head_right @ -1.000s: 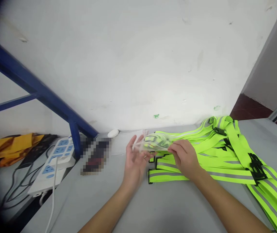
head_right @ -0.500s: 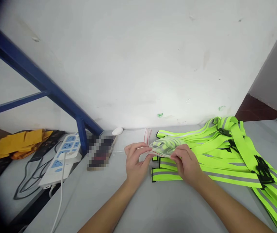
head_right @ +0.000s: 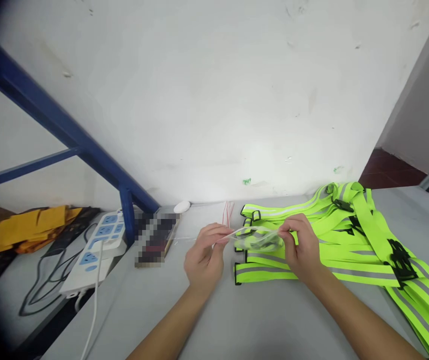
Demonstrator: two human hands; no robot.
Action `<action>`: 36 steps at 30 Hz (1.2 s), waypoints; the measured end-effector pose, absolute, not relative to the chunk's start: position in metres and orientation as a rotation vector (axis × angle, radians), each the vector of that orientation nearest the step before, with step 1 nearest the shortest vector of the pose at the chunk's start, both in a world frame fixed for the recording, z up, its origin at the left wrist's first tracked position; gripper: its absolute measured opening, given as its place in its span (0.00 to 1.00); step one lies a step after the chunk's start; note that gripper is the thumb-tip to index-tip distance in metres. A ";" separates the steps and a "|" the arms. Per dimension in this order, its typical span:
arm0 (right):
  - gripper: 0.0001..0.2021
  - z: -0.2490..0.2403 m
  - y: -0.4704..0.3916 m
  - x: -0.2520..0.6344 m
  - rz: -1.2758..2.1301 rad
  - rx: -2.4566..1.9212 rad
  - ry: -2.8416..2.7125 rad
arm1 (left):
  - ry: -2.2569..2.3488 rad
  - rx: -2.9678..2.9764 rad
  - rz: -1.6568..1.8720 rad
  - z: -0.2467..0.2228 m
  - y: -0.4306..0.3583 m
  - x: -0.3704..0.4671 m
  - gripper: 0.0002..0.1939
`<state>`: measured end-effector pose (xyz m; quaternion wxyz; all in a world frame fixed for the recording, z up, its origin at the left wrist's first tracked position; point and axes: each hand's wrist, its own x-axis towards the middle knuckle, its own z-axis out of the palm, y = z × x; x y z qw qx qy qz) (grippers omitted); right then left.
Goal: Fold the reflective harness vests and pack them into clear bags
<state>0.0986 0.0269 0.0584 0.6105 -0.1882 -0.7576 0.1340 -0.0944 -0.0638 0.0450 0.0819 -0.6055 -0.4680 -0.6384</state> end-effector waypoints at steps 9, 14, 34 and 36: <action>0.09 0.064 0.017 0.094 0.487 -0.337 -1.846 | -1.570 -1.586 -2.320 0.043 -0.065 -0.086 0.04; 0.10 0.069 0.015 0.096 0.606 -0.299 -1.816 | -1.668 -1.526 -2.312 0.045 -0.065 -0.086 0.05; 0.08 0.080 0.021 0.107 0.603 -0.283 -1.971 | -1.892 -1.553 -2.281 0.047 -0.064 -0.085 0.10; 0.07 0.081 0.022 0.108 0.598 -0.297 -1.962 | -1.907 -1.577 -2.269 0.048 -0.064 -0.086 0.10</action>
